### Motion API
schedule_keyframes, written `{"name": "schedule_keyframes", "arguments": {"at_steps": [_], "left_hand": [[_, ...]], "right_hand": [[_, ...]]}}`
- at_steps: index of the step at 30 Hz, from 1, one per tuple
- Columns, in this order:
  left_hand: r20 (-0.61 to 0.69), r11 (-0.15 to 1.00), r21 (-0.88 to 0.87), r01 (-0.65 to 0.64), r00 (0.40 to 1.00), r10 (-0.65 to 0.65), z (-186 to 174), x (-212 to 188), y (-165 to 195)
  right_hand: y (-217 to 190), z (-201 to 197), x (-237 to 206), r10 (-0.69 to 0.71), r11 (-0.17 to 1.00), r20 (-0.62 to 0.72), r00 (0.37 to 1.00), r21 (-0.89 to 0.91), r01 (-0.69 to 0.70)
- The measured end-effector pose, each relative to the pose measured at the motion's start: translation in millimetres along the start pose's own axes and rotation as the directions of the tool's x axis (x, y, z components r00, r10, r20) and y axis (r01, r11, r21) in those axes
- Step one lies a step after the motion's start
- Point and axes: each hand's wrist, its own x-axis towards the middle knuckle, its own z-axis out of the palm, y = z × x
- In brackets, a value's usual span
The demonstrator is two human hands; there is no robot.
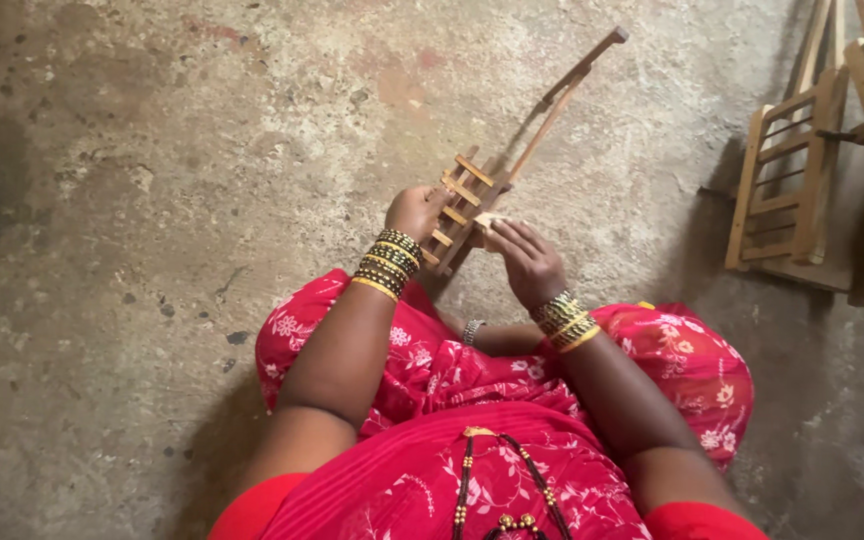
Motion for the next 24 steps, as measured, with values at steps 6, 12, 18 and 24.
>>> {"name": "schedule_keyframes", "arguments": {"at_steps": [6,12,18,24], "left_hand": [[-0.066,0.973,0.221,0.062,0.997,-0.048,-15,5,6],[-0.154,0.939,0.344,-0.028,0.984,0.086,-12,3,8],[-0.167,0.936,0.349,0.043,0.986,0.017,-19,1,8],[-0.173,0.943,0.326,0.065,0.985,-0.008,-25,2,5]], "right_hand": [[1,-33,10,0.009,0.998,0.064,0.998,-0.062,-0.005],[-14,-18,30,-0.022,0.995,0.042,0.999,-0.091,0.026],[-38,-25,20,-0.015,0.994,0.172,0.985,-0.107,0.034],[-42,-36,27,0.1,0.99,0.138,0.985,-0.108,-0.086]]}}
